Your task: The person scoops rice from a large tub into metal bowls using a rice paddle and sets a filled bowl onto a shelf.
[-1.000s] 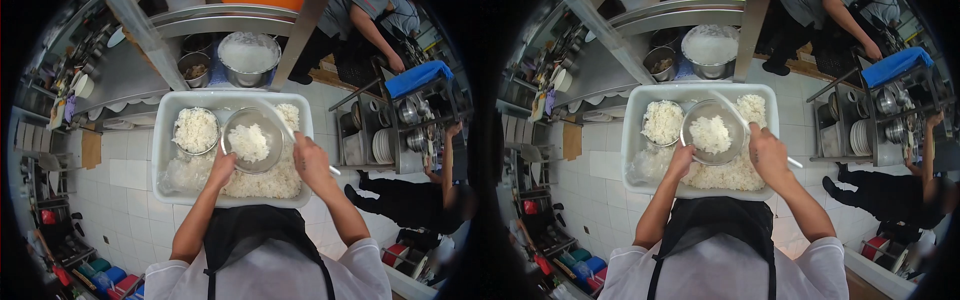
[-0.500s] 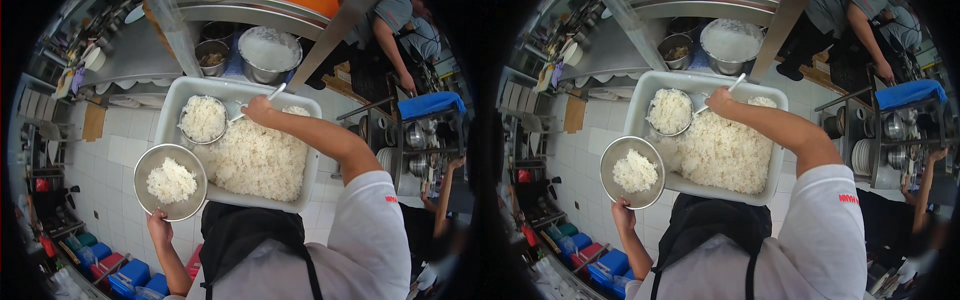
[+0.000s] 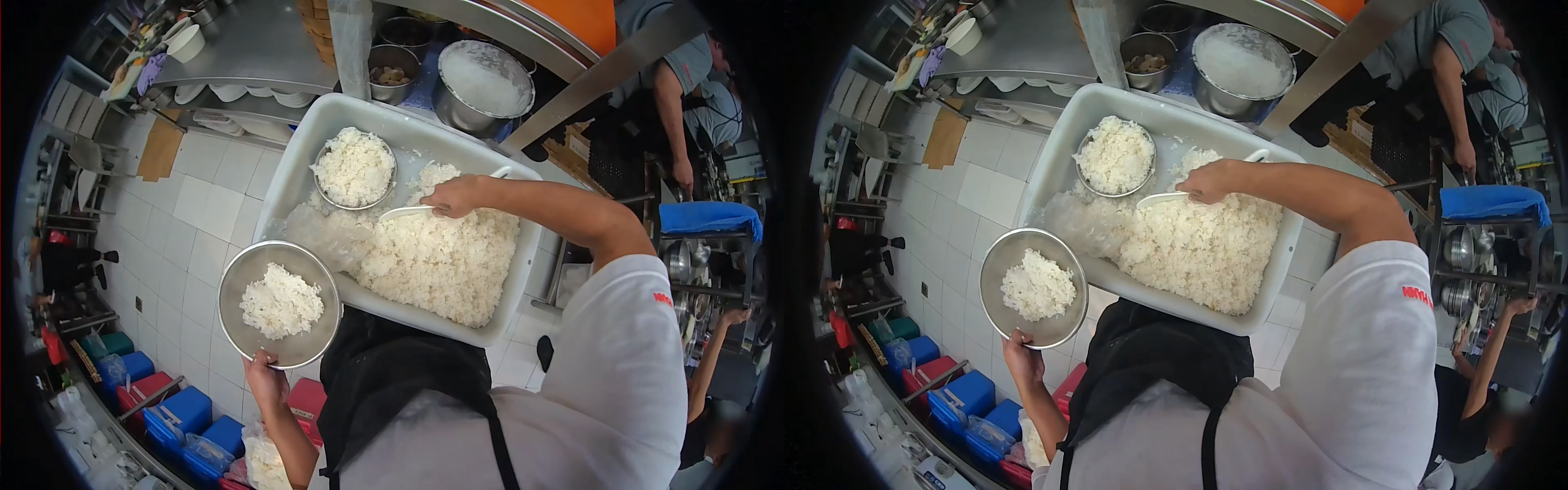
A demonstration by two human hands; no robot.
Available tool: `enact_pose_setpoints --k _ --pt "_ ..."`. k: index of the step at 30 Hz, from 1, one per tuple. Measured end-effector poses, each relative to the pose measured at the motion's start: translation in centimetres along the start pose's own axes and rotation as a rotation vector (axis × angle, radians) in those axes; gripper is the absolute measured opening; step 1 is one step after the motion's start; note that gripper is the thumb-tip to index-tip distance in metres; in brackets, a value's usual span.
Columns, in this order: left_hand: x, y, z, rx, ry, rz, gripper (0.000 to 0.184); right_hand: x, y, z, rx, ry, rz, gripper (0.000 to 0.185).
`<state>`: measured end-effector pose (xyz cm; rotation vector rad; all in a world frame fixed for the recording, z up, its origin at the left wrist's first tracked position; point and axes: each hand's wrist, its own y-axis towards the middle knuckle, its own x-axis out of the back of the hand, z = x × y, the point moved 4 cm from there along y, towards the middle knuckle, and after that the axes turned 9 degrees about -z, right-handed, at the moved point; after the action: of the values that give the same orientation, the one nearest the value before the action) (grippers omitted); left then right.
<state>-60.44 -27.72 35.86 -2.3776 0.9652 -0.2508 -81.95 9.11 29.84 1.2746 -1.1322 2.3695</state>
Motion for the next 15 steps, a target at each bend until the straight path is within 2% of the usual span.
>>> enact_pose_setpoints --k 4,6,7,8,10,12,14,15 --pt "0.5 0.2 -0.1 -0.032 0.004 -0.001 0.052 -2.4 -2.1 0.0 0.038 0.224 0.0 0.021" --pt "0.5 0.4 0.1 -0.013 0.002 -0.022 0.052 -4.2 -3.3 -0.1 -0.14 0.539 0.106 0.019" --pt "0.7 0.5 0.2 0.003 0.006 -0.046 0.052 -5.1 -3.1 0.2 -0.039 0.536 0.053 0.019" --pt "0.9 0.8 0.4 0.008 0.008 -0.041 0.052 -6.2 -3.4 -0.2 -0.045 0.538 0.054 0.019" --pt "0.9 1.8 1.0 0.018 0.032 -0.008 0.052 -5.5 -4.9 0.9 -0.351 0.663 0.187 0.021" --pt "-0.2 1.7 0.7 0.013 0.025 0.018 0.052 -5.5 -5.4 1.2 -0.351 0.665 0.163 0.024" --pt "-1.6 1.6 0.0 0.003 0.017 0.044 0.052 -4.7 -6.0 1.5 -0.328 0.454 -0.033 0.024" --pt "-2.1 1.5 -0.3 0.002 0.005 0.061 0.053 -5.4 -6.2 1.6 -0.333 0.458 -0.039 0.024"
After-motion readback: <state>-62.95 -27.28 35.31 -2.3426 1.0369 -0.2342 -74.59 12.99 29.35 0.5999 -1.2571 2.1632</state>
